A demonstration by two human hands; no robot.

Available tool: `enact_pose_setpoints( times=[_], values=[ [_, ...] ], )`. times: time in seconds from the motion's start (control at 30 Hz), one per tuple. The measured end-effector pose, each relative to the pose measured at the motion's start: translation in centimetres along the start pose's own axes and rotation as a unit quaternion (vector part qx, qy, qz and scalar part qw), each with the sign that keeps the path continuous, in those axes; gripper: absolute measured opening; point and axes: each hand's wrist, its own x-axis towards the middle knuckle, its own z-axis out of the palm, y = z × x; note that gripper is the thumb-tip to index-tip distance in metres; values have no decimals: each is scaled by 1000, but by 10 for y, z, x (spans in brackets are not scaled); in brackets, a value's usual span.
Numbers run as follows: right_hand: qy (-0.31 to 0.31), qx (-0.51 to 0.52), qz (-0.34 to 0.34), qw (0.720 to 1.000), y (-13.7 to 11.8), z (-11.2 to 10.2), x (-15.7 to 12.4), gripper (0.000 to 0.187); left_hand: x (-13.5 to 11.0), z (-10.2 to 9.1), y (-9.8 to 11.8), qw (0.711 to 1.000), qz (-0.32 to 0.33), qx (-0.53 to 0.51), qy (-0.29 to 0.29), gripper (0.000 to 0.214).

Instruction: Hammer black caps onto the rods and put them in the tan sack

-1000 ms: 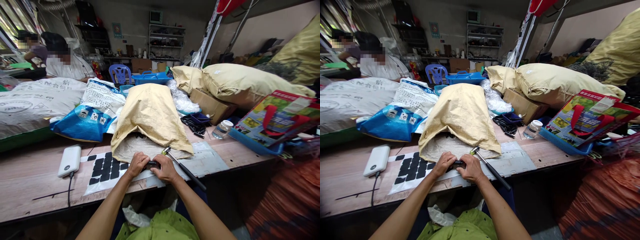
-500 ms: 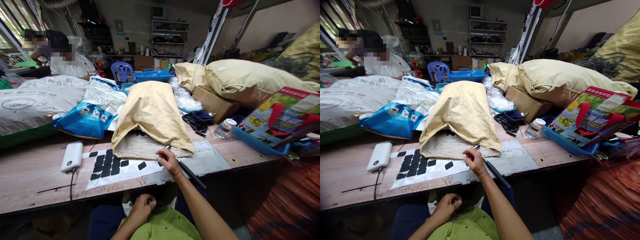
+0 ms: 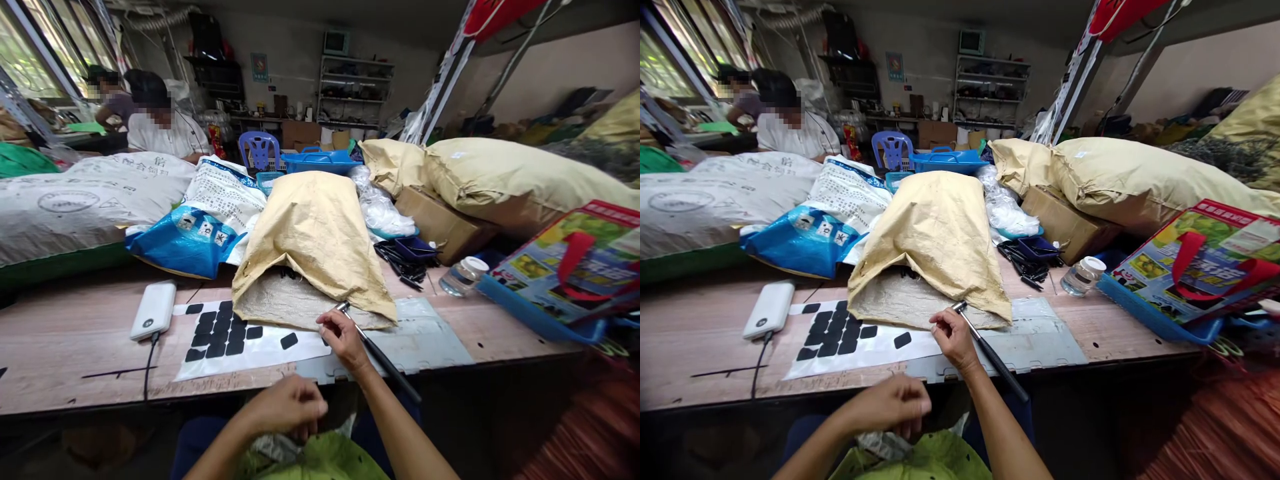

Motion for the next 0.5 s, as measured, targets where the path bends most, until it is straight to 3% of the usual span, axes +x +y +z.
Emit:
enact_pose_setpoints(
  times=[0.03,0.1,0.17,0.2,0.33,0.5],
  values=[
    [-2,-6,-3,1000,-1,0,0,12,5,-17,12,999,18,-12,29,44],
    [-7,-17,-9,1000,-2,0,0,12,24,-56,32,983,39,40,175,44],
    [-12,-23,-14,1000,-1,-1,0,12,48,-95,44,910,3,165,381,30],
    [-13,-24,-15,1000,0,-1,0,12,59,-113,47,882,-12,184,433,29],
    [-10,-20,-13,1000,3,-2,1,12,96,-160,52,831,-42,224,507,34],
    [-7,-17,-11,1000,1,-2,0,12,124,-185,64,802,3,271,533,43]
  ],
)
